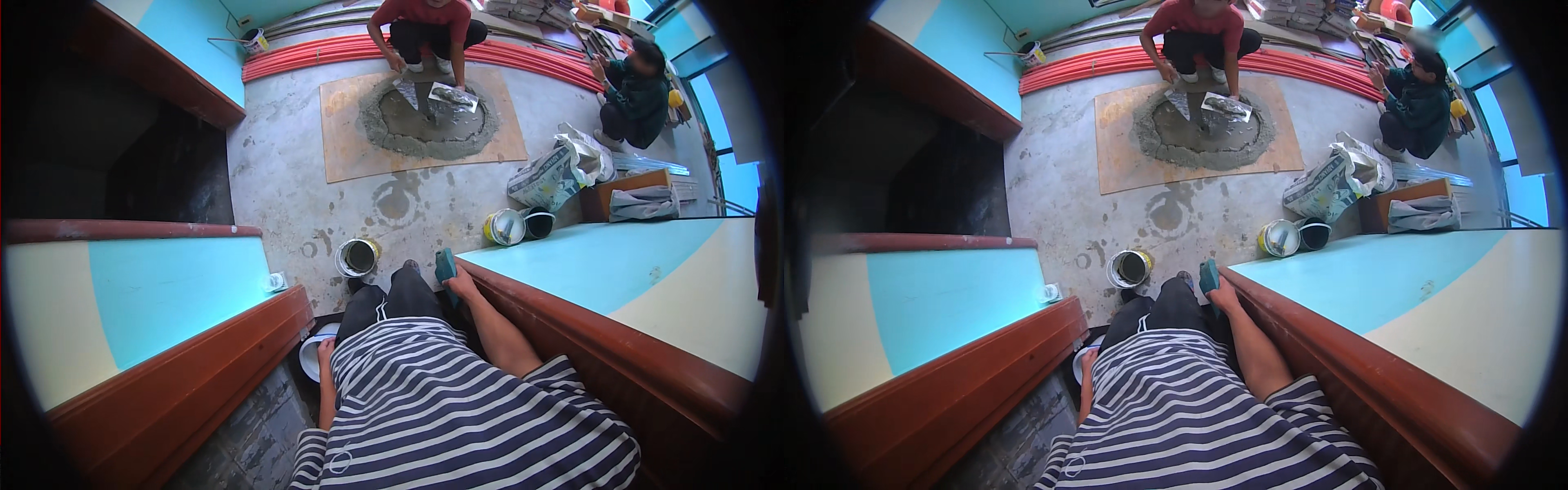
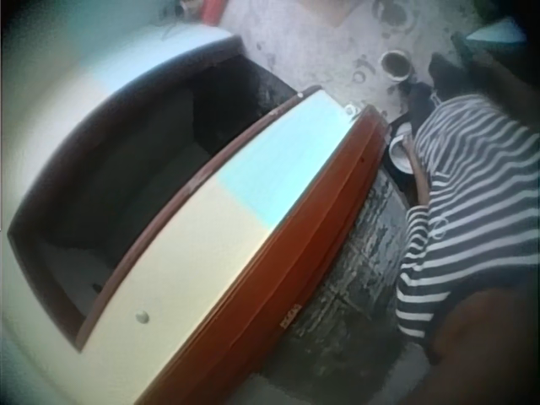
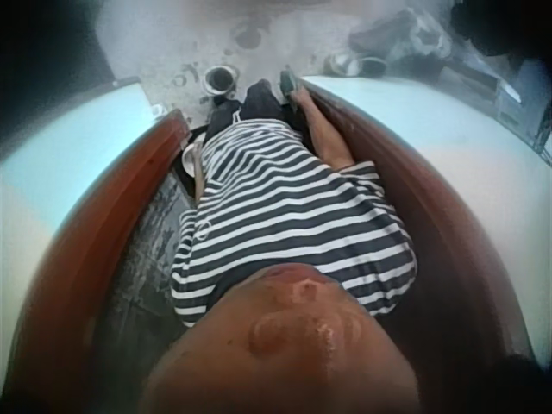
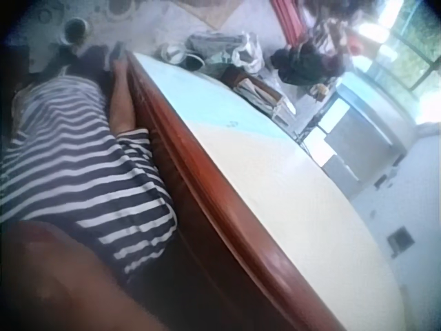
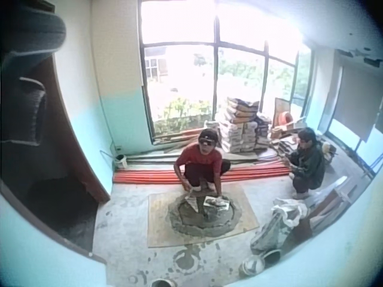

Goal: The person wipes down a concrete wall using a wet sponge dipped in a bucket of water, adjusts a wooden board containing mixed cement, and wets the wall with the sponge.

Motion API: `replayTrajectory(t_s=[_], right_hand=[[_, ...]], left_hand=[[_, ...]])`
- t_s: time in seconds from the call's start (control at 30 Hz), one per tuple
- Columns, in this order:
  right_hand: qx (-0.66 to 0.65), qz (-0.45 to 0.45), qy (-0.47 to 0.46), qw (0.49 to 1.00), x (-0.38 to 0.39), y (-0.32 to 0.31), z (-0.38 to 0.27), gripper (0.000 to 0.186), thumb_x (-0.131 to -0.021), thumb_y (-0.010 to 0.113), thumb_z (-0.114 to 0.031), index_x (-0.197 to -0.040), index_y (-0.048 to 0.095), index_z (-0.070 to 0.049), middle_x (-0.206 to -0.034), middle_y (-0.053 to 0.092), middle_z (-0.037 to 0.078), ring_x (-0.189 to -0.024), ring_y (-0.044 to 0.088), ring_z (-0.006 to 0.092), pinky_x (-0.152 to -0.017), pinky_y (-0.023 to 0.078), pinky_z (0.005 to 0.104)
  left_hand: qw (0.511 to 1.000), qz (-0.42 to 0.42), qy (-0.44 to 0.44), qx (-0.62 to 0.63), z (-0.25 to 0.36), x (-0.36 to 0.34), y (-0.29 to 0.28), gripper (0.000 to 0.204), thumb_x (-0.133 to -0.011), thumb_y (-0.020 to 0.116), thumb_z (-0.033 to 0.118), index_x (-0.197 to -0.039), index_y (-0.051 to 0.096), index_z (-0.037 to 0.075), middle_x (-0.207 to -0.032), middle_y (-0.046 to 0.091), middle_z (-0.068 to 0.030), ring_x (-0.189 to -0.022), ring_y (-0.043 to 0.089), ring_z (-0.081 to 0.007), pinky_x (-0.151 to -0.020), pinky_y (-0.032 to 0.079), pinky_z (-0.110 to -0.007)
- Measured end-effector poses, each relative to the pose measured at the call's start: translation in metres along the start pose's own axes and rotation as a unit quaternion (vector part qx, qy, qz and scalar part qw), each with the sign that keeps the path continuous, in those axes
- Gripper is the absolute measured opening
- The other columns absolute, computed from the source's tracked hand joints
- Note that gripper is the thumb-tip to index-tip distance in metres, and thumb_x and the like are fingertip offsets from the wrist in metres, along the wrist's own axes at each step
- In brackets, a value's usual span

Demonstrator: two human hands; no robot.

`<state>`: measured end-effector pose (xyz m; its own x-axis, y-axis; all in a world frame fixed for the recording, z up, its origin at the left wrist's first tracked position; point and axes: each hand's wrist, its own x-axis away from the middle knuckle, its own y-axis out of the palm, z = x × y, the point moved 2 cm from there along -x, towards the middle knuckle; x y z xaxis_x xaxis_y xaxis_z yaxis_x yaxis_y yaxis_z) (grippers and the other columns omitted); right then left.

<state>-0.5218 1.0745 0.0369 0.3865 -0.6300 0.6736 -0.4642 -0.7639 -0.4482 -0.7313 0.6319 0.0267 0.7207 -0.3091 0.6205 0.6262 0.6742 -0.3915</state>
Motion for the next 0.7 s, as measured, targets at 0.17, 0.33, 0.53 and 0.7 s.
replayTrajectory(t_s=[0.17, 0.33, 0.53, 0.7], right_hand=[[-0.012, 0.004, -0.028, 1.0, -0.004, 0.002, -0.012, 0.05, -0.066, 0.067, -0.01, -0.114, 0.054, -0.002, -0.109, 0.061, 0.017, -0.104, 0.056, 0.029, -0.092, 0.041, 0.0358], [-0.046, -0.068, -0.107, 0.991, -0.008, 0.021, -0.001, 0.045, -0.069, 0.059, -0.015, -0.113, 0.055, -0.005, -0.097, 0.062, 0.01, -0.092, 0.057, 0.0218, -0.084, 0.045, 0.0354], [-0.117, -0.145, -0.071, 0.98, -0.032, 0.001, 0.054, 0.042, -0.065, 0.067, -0.004, -0.105, 0.055, 0.0, -0.091, 0.062, 0.014, -0.079, 0.061, 0.0251, -0.07, 0.051, 0.0378], [-0.017, -0.213, -0.036, 0.976, -0.035, -0.014, 0.022, 0.037, -0.069, 0.061, -0.006, -0.105, 0.055, 0.002, -0.096, 0.06, 0.015, -0.081, 0.059, 0.026, -0.072, 0.049, 0.0371]], left_hand=[[0.999, 0.021, 0.031, -0.008, -0.004, -0.01, -0.006, 0.017, -0.083, 0.057, 0.012, -0.092, 0.066, 0.0, -0.086, 0.066, -0.0065, -0.082, 0.06, -0.0139, -0.077, 0.046, -0.026], [0.994, 0.093, 0.01, -0.064, -0.036, 0.023, -0.004, 0.018, -0.081, 0.059, 0.018, -0.091, 0.07, 0.007, -0.087, 0.068, -0.01, -0.079, 0.065, -0.0193, -0.074, 0.05, -0.032], [0.99, 0.137, -0.03, 0.025, -0.01, 0.036, 0.038, 0.022, -0.079, 0.059, 0.027, -0.086, 0.066, 0.007, -0.087, 0.067, -0.0141, -0.084, 0.064, -0.0261, -0.074, 0.049, -0.036], [0.969, 0.188, -0.028, 0.159, 0.034, 0.082, 0.016, 0.016, -0.077, 0.058, 0.018, -0.08, 0.065, 0.004, -0.07, 0.064, -0.0085, -0.065, 0.06, -0.0187, -0.061, 0.048, -0.033]])
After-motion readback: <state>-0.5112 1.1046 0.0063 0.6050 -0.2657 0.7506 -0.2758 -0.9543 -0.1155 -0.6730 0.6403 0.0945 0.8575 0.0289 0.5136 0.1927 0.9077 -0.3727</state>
